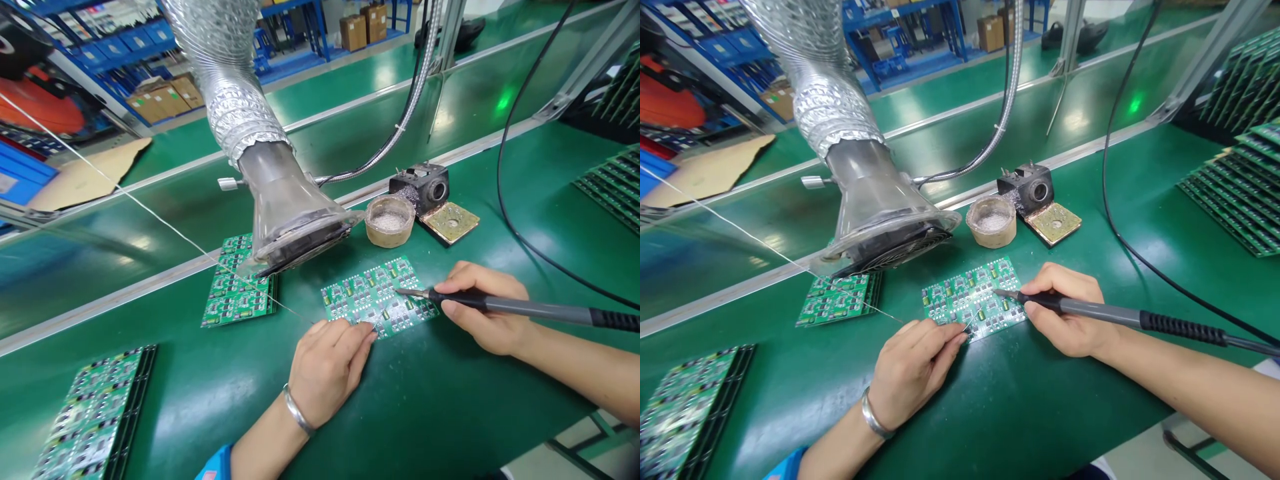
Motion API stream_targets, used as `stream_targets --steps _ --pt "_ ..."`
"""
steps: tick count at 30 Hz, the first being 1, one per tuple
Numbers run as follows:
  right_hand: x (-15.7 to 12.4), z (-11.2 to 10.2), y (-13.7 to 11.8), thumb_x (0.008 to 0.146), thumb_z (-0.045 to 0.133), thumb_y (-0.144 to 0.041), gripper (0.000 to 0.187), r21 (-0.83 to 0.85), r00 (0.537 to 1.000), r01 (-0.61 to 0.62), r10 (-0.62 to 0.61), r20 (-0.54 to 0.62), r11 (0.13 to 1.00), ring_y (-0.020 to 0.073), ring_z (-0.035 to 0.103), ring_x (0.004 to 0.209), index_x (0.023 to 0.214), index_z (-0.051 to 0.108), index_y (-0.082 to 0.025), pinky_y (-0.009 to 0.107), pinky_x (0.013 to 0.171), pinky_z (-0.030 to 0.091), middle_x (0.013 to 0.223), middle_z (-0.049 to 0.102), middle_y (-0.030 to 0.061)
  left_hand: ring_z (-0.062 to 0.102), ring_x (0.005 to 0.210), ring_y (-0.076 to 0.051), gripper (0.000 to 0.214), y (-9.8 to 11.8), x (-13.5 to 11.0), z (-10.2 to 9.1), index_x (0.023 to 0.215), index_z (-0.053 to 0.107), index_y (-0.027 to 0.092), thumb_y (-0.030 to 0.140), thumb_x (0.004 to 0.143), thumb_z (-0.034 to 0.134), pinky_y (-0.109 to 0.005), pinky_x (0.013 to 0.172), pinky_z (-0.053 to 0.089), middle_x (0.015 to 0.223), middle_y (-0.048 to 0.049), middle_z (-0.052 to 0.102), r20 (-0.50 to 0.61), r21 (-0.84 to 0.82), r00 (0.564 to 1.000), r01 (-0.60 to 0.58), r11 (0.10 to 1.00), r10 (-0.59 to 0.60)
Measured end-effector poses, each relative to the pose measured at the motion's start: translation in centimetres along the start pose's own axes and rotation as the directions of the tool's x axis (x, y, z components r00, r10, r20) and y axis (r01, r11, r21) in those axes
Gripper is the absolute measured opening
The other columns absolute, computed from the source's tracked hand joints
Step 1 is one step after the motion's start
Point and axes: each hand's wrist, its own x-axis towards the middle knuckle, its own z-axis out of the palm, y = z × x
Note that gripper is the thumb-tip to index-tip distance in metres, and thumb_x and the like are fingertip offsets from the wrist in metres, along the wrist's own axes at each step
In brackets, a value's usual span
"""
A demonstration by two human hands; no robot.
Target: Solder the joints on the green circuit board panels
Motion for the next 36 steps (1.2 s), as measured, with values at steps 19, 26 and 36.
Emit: stream_targets --steps 19,26,36 --pt "0.1 -1.8 1.3 0.075 0.062 -0.016 0.006 0.105 0.977 -0.158 0.171 -0.129 0.982 0.0115 0.05 0.051 0.08 0.062 -0.02 0.025 0.045 0.038 0.064 0.057 -0.0006 0.051 0.053 -0.009 0.018 2.4 3.9 -0.1 0.067 0.06 0.019 0.021 0.083 0.053 -0.026 0.056 0.038 0.058 0.0026 0.058 -0.081 -0.033 0.996 0.035 0.999 -0.038" --pt "0.3 -1.7 0.9 0.075 0.062 -0.014 0.008 -0.017 0.991 -0.116 0.115 -0.076 0.993 0.0127 0.053 0.053 0.081 0.061 -0.02 0.025 0.047 0.038 0.063 0.058 -0.0005 0.048 0.051 -0.009 0.016 1.8 3.5 0.1 0.068 0.061 0.019 0.02 0.083 0.054 -0.026 0.055 0.036 0.056 0.0036 0.055 -0.078 0.005 0.997 0.011 1.0 -0.011" --pt "0.2 -1.7 0.7 0.076 0.062 -0.014 0.009 -0.075 0.998 -0.061 0.059 -0.032 0.995 0.0125 0.054 0.056 0.082 0.06 -0.02 0.026 0.048 0.039 0.066 0.059 0.0 0.049 0.053 -0.01 0.014 1.3 3.7 0.9 0.07 0.062 0.019 0.02 0.082 0.055 -0.026 0.056 0.036 0.058 0.0031 0.057 -0.058 0.007 0.998 -0.001 1.0 0.002"
